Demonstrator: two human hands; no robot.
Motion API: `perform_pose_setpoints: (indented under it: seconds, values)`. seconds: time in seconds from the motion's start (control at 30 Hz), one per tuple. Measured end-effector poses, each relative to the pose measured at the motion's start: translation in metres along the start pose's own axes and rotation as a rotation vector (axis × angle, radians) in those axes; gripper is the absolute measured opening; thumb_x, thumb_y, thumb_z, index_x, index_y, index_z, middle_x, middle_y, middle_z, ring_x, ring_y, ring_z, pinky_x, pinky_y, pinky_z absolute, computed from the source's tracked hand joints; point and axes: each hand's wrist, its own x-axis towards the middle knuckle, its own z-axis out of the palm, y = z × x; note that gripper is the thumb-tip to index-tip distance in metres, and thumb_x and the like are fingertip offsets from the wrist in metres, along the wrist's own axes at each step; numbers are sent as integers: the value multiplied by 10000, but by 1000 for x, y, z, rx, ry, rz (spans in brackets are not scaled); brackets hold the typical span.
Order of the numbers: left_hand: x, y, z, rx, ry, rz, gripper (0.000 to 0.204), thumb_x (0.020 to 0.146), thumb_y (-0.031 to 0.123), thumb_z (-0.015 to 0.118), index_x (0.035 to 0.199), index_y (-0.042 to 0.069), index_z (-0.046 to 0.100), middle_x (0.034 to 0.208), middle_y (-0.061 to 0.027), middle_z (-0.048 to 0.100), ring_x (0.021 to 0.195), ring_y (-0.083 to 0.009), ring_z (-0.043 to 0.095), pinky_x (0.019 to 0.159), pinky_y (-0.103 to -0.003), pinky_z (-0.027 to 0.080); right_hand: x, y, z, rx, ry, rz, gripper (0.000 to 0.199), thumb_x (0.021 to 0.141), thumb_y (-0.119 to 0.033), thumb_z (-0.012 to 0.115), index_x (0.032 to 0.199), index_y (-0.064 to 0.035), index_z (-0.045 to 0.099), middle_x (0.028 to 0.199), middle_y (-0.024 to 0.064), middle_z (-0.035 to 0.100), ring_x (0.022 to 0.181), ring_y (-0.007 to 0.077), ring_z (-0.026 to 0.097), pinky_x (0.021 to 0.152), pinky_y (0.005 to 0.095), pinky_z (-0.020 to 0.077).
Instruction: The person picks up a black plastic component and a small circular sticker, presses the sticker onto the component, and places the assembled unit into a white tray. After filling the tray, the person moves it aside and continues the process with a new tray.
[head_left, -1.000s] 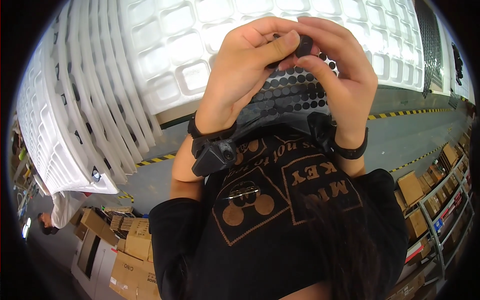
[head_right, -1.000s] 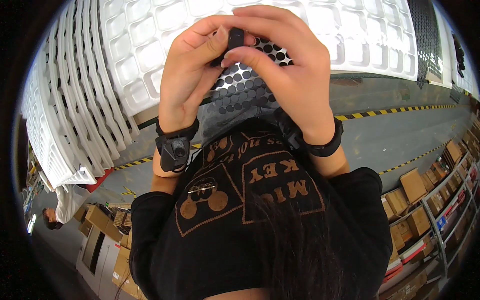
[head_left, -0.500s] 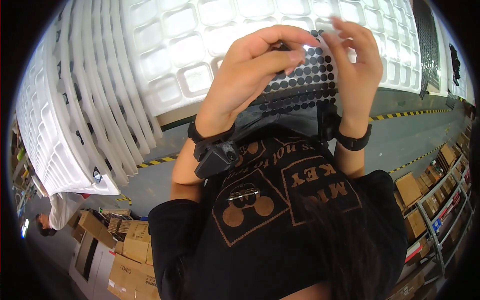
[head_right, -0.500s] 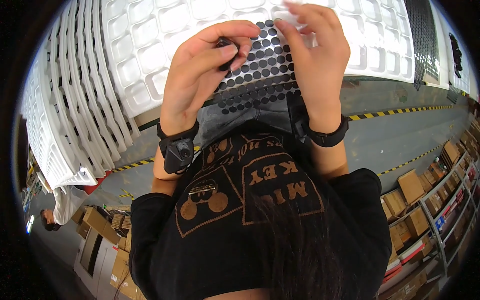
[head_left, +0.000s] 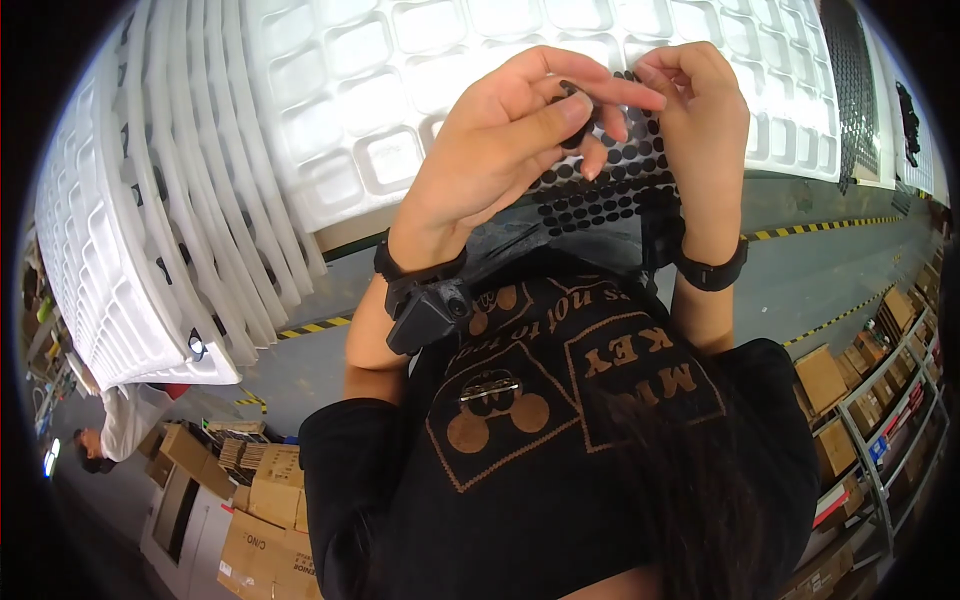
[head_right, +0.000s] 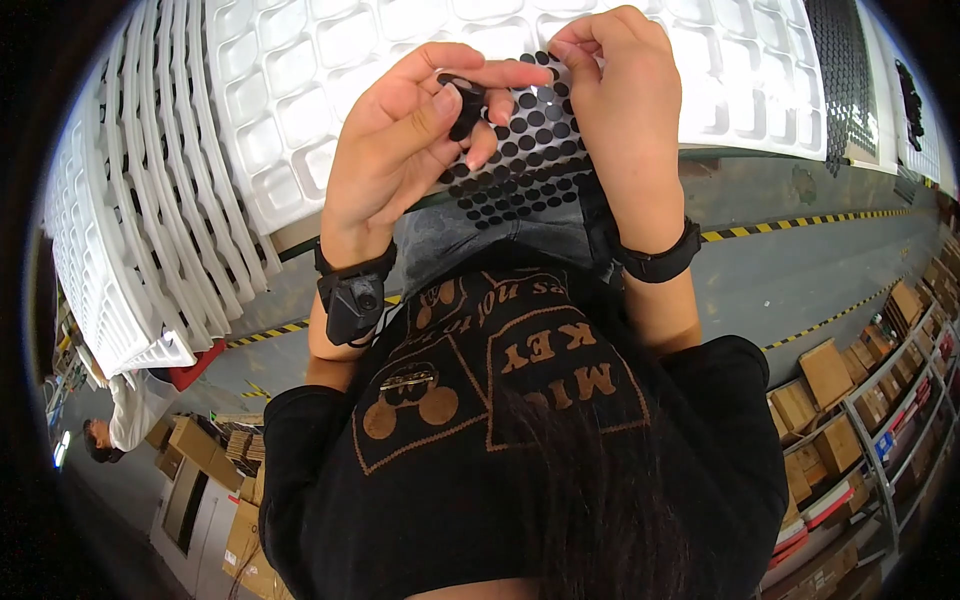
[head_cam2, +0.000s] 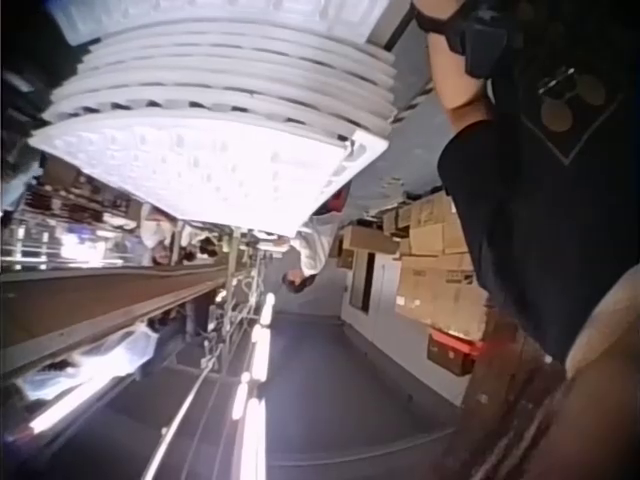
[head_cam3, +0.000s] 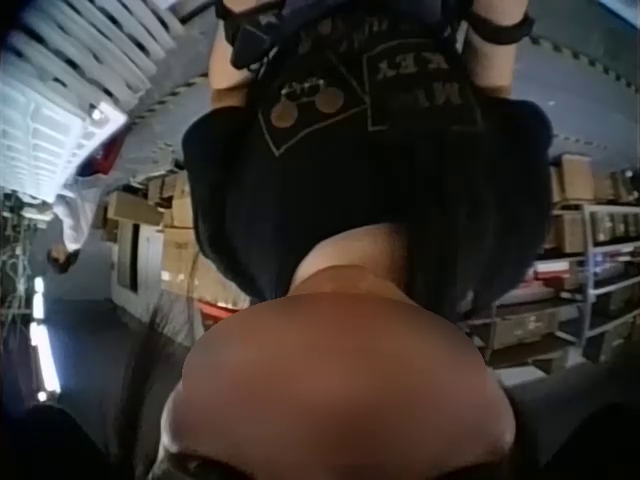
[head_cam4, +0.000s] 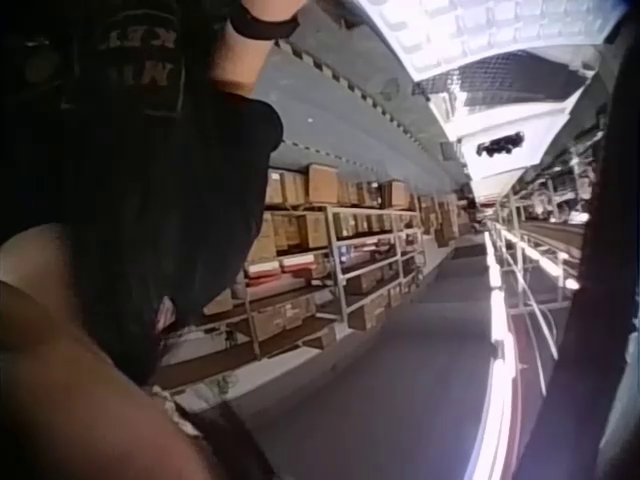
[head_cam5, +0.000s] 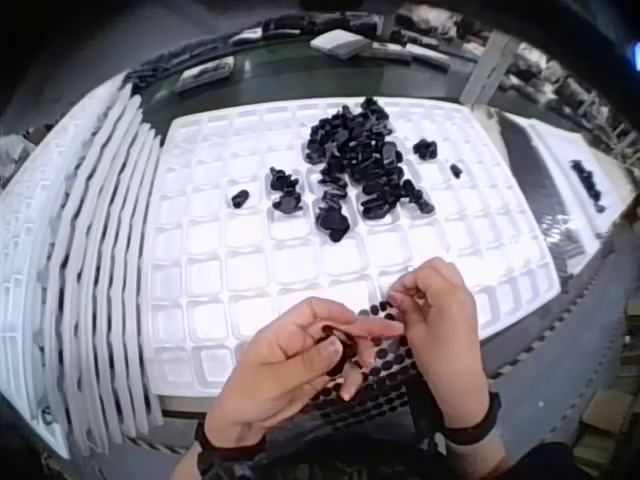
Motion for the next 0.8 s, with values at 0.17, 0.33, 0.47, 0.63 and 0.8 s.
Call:
perform_pose_setpoints:
  seconds: [0.17, 0.33, 0.47, 0.63, 0.8]
  values:
    - [2, -3, 0, 270, -11, 10, 232, 824, 82, 438, 1004, -56, 483, 970, -182, 512, 773, -143, 477, 631, -232, 405, 1, 8, -9, -13, -49, -33, 71, 687, -53, 571, 747, -16, 559, 720, 24, 515, 631, 126, 478, 597, 217, 385]
    - [7, -2, 9, 378, 97, -102, 216, 816, 85, 462, 975, -59, 491, 857, -136, 529, 730, -132, 486, 624, -232, 408, 1, 22, -10, -209, -10, -186, 80, 689, -79, 575, 745, -23, 561, 713, 18, 507, 649, 133, 468, 623, 224, 382]
    - [6, -1, 11, 335, 166, -112, 218, 814, 87, 467, 974, -59, 494, 814, -108, 527, 709, -133, 493, 629, -234, 409, 5, 15, -14, -175, -94, -151, 94, 692, -98, 580, 760, -34, 568, 707, 7, 504, 671, 111, 469, 631, 221, 382]
    - [7, -2, 13, 255, 245, -103, 225, 818, 103, 465, 978, -53, 494, 813, -96, 531, 699, -138, 501, 641, -243, 417, 0, 11, -17, 129, -115, 50, 79, 702, -60, 581, 761, -9, 566, 748, 22, 508, 758, 118, 503, 672, 227, 392]
    - [6, -1, 8, 159, 210, -70, 241, 822, 126, 465, 985, -49, 493, 833, -98, 535, 709, -148, 504, 653, -254, 420, -18, -16, -7, 547, 150, -168, 66, 695, 49, 566, 759, 46, 553, 835, 80, 511, 846, 189, 532, 714, 250, 424]
